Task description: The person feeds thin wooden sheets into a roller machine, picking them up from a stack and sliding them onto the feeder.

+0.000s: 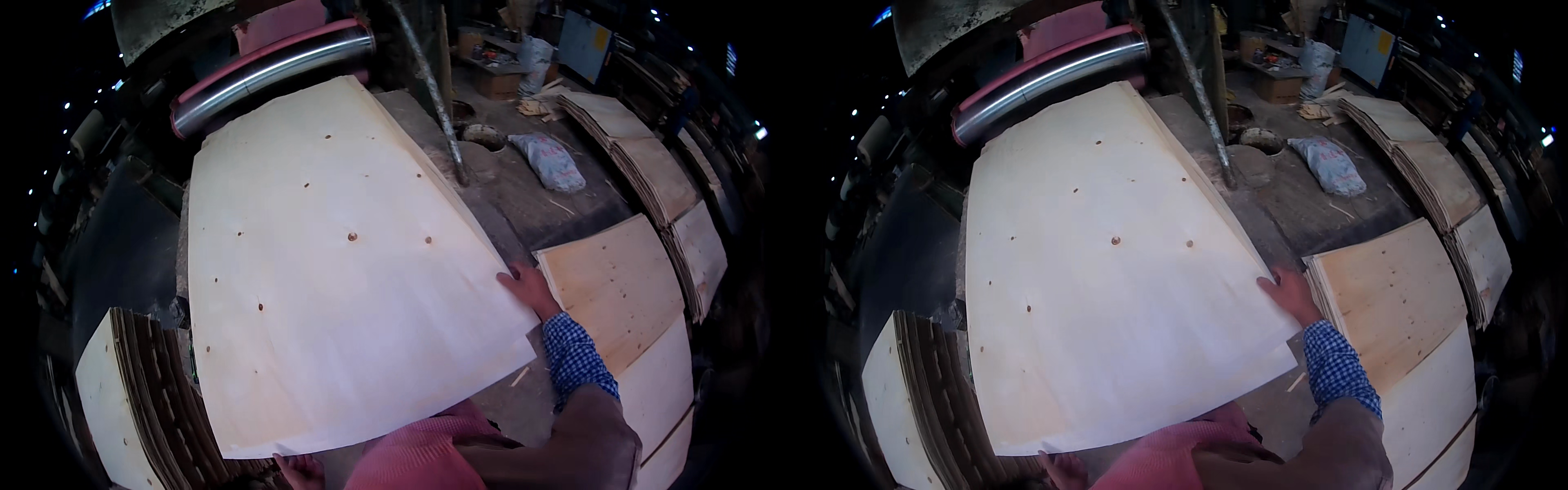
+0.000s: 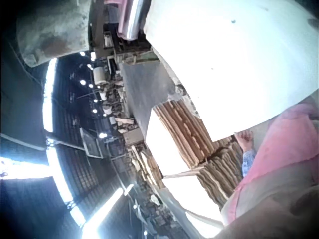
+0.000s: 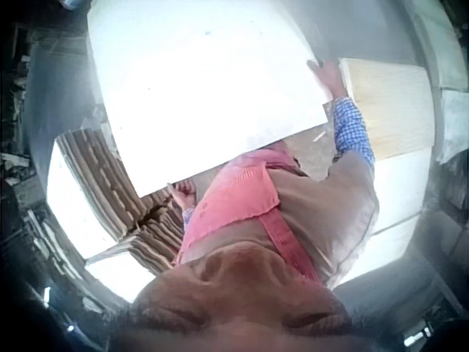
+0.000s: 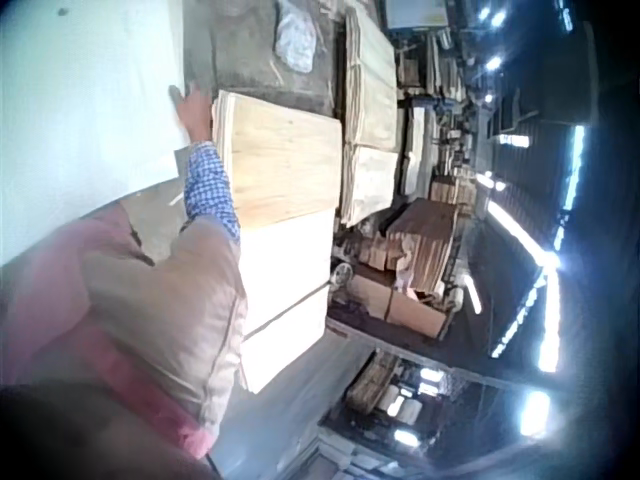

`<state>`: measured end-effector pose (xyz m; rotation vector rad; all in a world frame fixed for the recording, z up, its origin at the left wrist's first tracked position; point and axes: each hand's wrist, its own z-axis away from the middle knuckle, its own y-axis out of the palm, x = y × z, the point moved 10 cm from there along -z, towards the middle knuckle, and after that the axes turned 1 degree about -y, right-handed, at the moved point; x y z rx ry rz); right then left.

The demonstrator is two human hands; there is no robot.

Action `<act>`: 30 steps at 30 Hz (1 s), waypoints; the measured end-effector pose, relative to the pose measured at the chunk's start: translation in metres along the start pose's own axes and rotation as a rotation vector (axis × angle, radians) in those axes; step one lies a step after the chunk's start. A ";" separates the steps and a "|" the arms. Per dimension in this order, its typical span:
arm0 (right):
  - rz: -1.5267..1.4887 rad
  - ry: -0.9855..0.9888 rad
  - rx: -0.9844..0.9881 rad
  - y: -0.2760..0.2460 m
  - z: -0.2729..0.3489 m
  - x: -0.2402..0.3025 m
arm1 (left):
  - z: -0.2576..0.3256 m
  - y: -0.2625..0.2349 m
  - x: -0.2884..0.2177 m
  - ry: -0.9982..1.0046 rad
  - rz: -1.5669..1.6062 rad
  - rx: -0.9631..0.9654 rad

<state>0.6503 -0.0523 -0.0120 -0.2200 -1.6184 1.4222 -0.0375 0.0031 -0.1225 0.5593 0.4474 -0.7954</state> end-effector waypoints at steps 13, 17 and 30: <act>-0.048 0.035 -0.157 0.012 0.012 0.007 | -0.029 0.084 0.015 0.103 0.363 0.401; 0.016 0.033 -0.207 0.015 0.011 -0.005 | -0.070 0.080 0.022 0.143 0.347 0.317; -0.710 0.215 0.142 0.048 -0.012 -0.046 | -0.058 0.071 0.009 0.160 0.113 0.107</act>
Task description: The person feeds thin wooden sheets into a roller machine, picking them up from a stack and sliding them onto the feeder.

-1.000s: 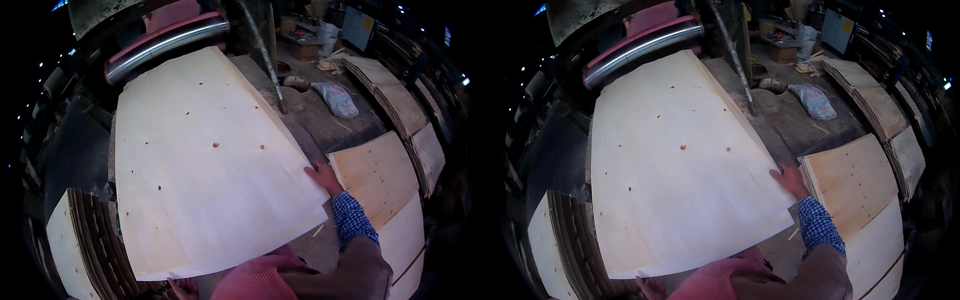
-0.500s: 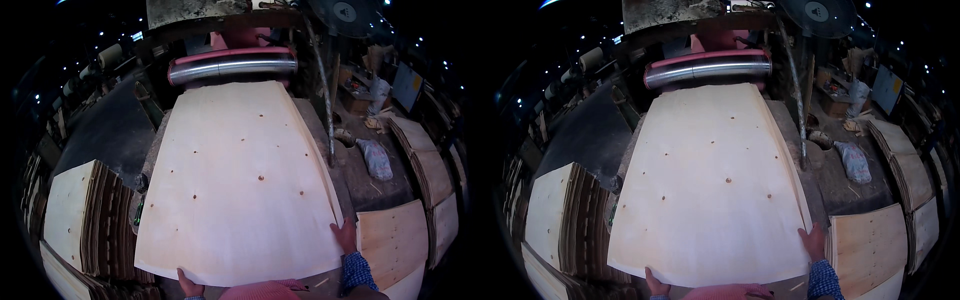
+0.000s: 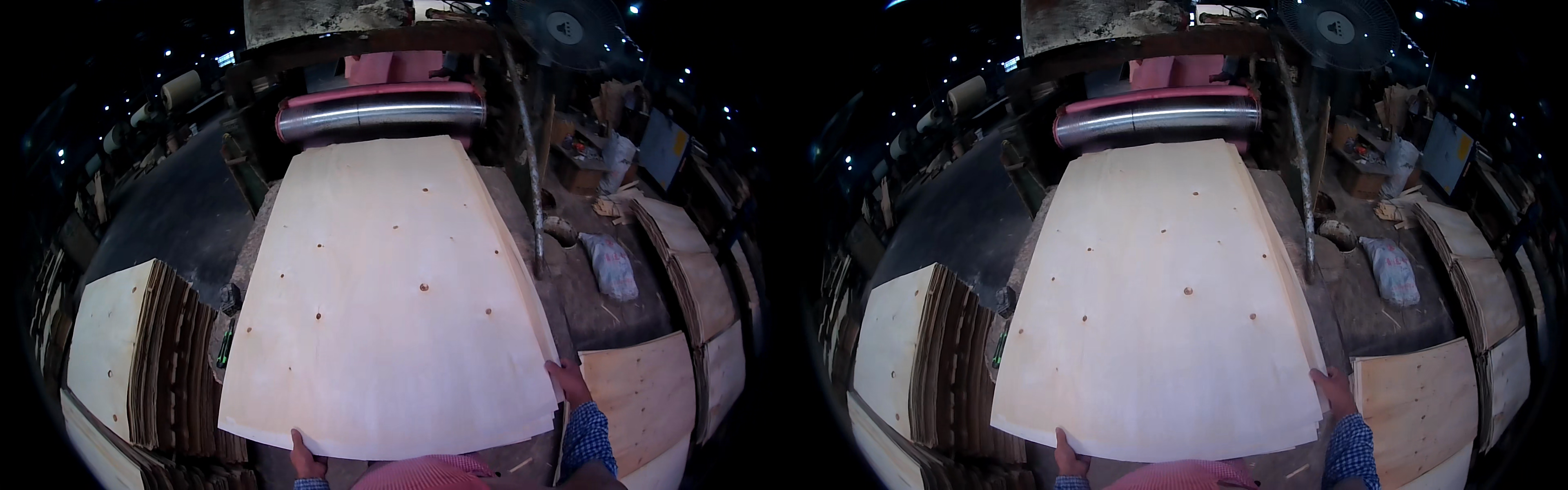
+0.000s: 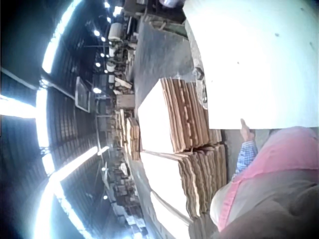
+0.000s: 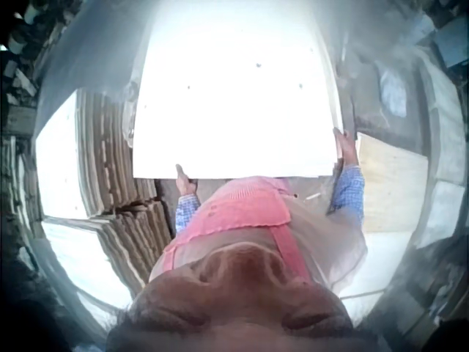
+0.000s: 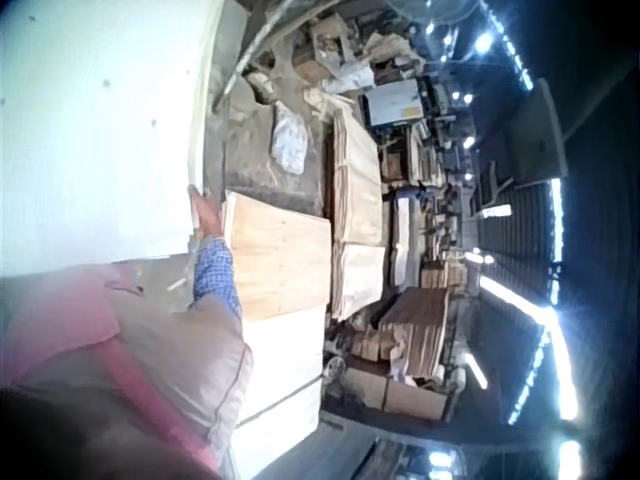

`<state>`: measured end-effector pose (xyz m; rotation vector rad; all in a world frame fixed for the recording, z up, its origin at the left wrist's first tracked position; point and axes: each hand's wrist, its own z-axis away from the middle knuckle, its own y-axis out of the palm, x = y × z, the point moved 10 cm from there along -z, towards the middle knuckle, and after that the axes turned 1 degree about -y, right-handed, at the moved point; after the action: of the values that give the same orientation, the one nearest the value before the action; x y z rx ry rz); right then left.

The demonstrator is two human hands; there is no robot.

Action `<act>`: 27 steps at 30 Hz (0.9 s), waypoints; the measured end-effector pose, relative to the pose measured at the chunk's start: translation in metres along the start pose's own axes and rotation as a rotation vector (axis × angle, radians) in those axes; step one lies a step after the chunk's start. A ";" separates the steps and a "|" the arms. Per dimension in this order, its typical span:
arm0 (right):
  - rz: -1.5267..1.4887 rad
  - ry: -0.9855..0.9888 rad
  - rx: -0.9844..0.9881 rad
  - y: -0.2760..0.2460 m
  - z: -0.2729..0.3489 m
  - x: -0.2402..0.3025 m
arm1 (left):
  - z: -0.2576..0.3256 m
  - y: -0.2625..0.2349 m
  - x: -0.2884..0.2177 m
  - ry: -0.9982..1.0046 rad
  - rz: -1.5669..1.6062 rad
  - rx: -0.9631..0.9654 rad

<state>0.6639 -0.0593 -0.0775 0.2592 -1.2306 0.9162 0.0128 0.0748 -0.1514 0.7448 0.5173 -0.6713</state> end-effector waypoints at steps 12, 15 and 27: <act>0.454 -0.268 -0.234 0.001 0.030 0.025 | -0.018 -0.024 -0.031 0.156 -0.127 -0.053; 0.382 -0.126 -0.114 -0.006 0.023 0.000 | -0.014 -0.023 -0.030 0.204 -0.098 -0.082; 0.788 -0.742 -0.041 0.073 0.068 0.086 | -0.011 -0.022 -0.041 0.272 -0.081 -0.215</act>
<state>0.5679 -0.0163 0.0018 0.0653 -2.1091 1.5399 -0.0331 0.0860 -0.1421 0.6169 0.8593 -0.5808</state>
